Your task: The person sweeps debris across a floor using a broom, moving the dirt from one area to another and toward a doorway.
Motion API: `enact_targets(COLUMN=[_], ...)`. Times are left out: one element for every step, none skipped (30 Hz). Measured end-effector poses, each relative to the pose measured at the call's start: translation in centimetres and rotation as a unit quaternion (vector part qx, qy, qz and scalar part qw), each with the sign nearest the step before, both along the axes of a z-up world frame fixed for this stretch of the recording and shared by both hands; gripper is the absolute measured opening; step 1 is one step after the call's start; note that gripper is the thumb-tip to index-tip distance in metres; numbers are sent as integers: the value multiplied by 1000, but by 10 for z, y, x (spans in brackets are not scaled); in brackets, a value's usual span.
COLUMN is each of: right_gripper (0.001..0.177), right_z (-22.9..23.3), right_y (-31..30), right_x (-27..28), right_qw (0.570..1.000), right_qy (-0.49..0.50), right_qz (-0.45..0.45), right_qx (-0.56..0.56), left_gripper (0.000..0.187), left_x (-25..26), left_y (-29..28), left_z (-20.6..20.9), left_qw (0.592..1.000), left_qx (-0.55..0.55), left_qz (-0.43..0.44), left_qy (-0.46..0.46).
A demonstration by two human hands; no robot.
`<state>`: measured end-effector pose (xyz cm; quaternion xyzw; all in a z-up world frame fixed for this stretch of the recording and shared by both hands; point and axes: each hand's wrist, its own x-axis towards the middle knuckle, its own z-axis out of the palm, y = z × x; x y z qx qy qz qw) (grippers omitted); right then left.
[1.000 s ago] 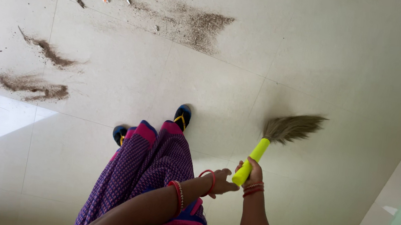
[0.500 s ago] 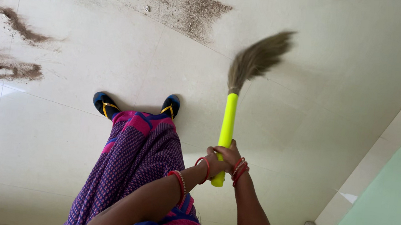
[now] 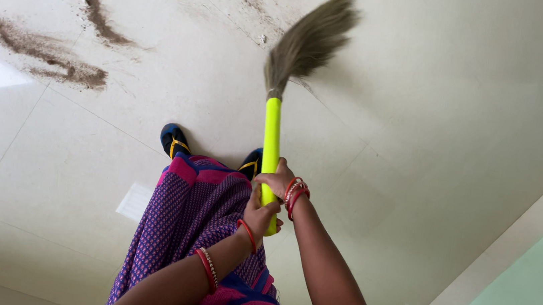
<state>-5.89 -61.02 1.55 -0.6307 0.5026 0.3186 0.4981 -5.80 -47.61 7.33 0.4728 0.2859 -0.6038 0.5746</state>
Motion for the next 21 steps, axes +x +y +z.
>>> enact_targets(right_gripper=[79,81,81,83,85,84,83,83,84,85,85,92,99,99,95,91,91,90,88,88,83], right_z=[-2,-7,-13,-18,-23,-26,-27,-23,-17,-9,2,17,32,47,62,73,82,90,95,96,94], right_y=[6,13,20,31,41,50,57,68,78,87,98,111,121,128,135,139,136,125,115,108,102], right_x=[18,41,65,87,107,129,150,166,181,195,202,203,203,201,199,199,200,199,197,193,185], right_qw=[999,997,996,993,988,986,984,983,982,980,979,974,965,966,963,947,948,951,953,954,948], right_qy=[13,24,23,2,-18,-37,-56,-55,-93,-132,-131,-182,-233,-228,-221,-213,-210,-184,-157,-156,-164], right_qz=[35,69,80,114,148,156,163,166,154,141,144,121,99,101,16,-69,-65,-93,-120,-117,-128], right_qx=[9,17,13,18,24,35,46,47,52,55,55,63,72,73,154,232,232,232,232,230,242], left_gripper=[83,84,84,87,91,91,91,92,92,97,101,101,107,112,112,111,112,114,119,125,125], left_x=[10,24,40,56,72,89,108,122,133,145,158,166,170,172,172,167,159,150,138,128,121], left_y=[5,10,14,22,30,38,45,57,70,81,92,105,121,137,153,170,186,202,218,232,244], left_z=[-1,-3,-6,-9,-12,-14,-16,-13,-5,3,13,26,41,56,67,77,85,92,100,105,105], left_qw=[999,997,996,995,993,992,989,982,982,977,969,969,970,967,958,947,948,948,961,971,971], left_qx=[18,36,32,54,76,76,44,13,14,8,1,0,16,34,34,33,0,-34,-48,-62,-64], left_qz=[35,68,79,81,84,91,119,142,145,123,100,103,40,-23,-57,-89,-90,-92,-104,-114,-110], left_qy=[1,1,0,-18,-35,-35,-78,-121,-120,-172,-224,-223,-240,-252,-279,-308,-305,-303,-252,-201,-200])
